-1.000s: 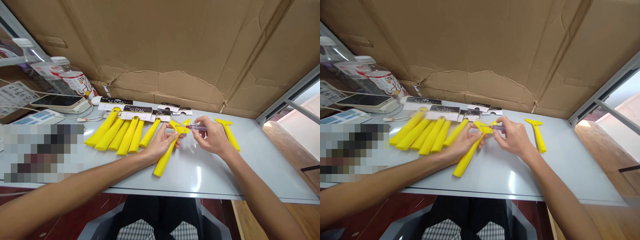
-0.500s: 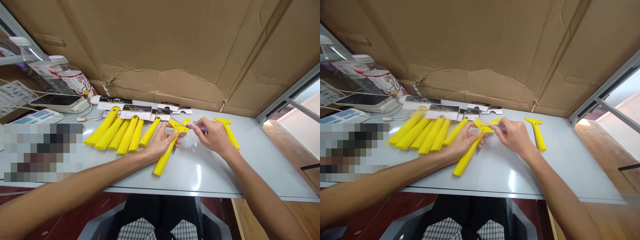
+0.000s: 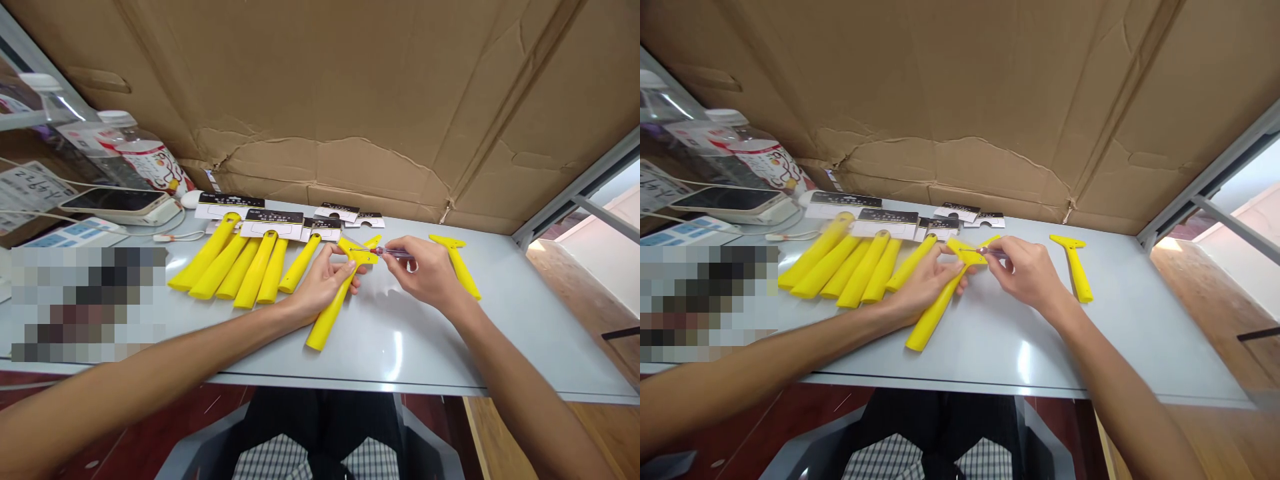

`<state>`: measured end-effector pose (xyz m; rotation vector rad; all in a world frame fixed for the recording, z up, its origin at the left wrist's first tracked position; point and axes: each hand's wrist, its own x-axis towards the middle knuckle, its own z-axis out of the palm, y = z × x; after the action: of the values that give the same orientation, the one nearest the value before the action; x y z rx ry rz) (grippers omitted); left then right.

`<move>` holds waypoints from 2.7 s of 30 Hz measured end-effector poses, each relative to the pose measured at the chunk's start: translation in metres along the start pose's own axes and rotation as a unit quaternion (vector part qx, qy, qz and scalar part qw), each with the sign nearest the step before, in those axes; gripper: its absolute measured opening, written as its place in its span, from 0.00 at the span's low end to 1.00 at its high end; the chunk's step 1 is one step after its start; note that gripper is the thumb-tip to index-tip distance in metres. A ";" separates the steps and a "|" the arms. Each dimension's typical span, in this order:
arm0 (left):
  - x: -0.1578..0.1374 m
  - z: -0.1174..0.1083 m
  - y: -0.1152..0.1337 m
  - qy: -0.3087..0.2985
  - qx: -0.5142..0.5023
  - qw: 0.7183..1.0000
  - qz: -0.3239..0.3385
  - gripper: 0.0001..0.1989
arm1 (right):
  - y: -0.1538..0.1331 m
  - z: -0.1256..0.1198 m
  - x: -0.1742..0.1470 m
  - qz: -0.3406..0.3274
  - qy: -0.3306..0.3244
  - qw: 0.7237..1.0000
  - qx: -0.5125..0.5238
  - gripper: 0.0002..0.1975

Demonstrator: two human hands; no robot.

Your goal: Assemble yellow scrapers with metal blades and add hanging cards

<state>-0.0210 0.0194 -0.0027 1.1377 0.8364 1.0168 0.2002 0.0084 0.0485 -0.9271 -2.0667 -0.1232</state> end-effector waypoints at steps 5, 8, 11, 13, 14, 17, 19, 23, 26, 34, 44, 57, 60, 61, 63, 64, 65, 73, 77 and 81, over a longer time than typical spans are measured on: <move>0.000 0.000 0.000 -0.006 0.000 1.000 0.002 0.28 | 0.001 0.000 -0.001 -0.009 0.020 0.999 -0.047 0.08; 0.000 -0.001 -0.001 -0.008 0.001 1.000 0.003 0.28 | 0.001 -0.001 -0.001 -0.005 0.002 0.999 -0.035 0.07; 0.001 -0.001 -0.002 -0.008 0.000 1.000 0.004 0.28 | 0.000 -0.002 0.001 -0.011 -0.024 1.000 0.008 0.04; 0.001 -0.001 -0.002 -0.009 -0.001 1.000 0.002 0.28 | -0.001 -0.003 0.001 -0.014 -0.034 0.999 0.028 0.05; 0.001 -0.001 -0.002 -0.010 -0.001 1.000 0.001 0.28 | -0.001 -0.003 0.001 -0.013 -0.037 0.999 0.036 0.06; 0.001 0.000 -0.001 -0.014 0.001 1.000 0.001 0.27 | 0.001 -0.003 0.000 -0.014 -0.044 0.998 0.051 0.07; 0.001 0.000 -0.001 -0.017 0.004 1.000 0.001 0.27 | 0.002 -0.002 -0.001 -0.023 -0.044 0.998 0.050 0.08; 0.000 0.000 0.000 -0.023 0.010 1.000 0.005 0.27 | 0.005 0.000 -0.003 -0.035 -0.031 0.998 0.045 0.10; 0.000 0.000 0.000 -0.023 0.010 1.000 0.008 0.26 | 0.005 0.000 -0.002 -0.031 -0.034 0.998 0.045 0.10; 0.000 0.000 -0.001 -0.016 0.008 1.000 0.005 0.24 | 0.004 0.001 -0.001 -0.005 -0.019 0.998 0.059 0.06; 0.000 0.000 0.000 -0.009 0.010 1.000 -0.001 0.23 | 0.004 -0.001 -0.002 0.031 -0.018 0.999 0.010 0.04; 0.001 0.000 -0.001 -0.004 0.004 1.000 0.000 0.25 | -0.003 -0.005 0.000 0.050 -0.039 0.998 0.021 0.03; 0.000 0.000 0.000 -0.006 0.005 1.000 -0.002 0.26 | 0.000 -0.003 -0.001 0.061 -0.026 0.998 0.020 0.05; 0.000 0.000 0.000 -0.007 0.005 1.000 -0.003 0.26 | 0.001 -0.003 -0.001 0.066 -0.025 0.997 0.017 0.06; -0.001 0.001 0.001 -0.008 0.005 1.000 -0.003 0.25 | 0.002 -0.002 -0.001 0.082 -0.030 0.996 -0.001 0.10; -0.001 0.001 0.001 -0.008 0.006 1.000 -0.003 0.25 | 0.002 -0.003 -0.001 0.090 -0.036 0.995 -0.014 0.12; -0.001 0.001 0.001 -0.008 0.006 1.000 -0.004 0.25 | 0.003 -0.003 0.000 0.097 -0.044 0.994 -0.027 0.13; 0.000 0.001 0.000 -0.011 0.001 1.000 0.000 0.25 | -0.001 -0.006 0.000 0.077 -0.072 0.994 0.006 0.03; 0.000 0.000 -0.001 -0.013 0.018 1.000 0.009 0.25 | 0.001 -0.005 -0.002 0.079 -0.058 0.995 0.002 0.07; -0.001 0.001 -0.003 -0.011 0.046 0.999 0.017 0.25 | 0.005 -0.004 -0.003 0.082 -0.039 0.995 -0.044 0.15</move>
<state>-0.0197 0.0177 -0.0058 1.2424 0.8553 0.9994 0.2077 0.0088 0.0475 -1.1683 -2.0607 -0.0909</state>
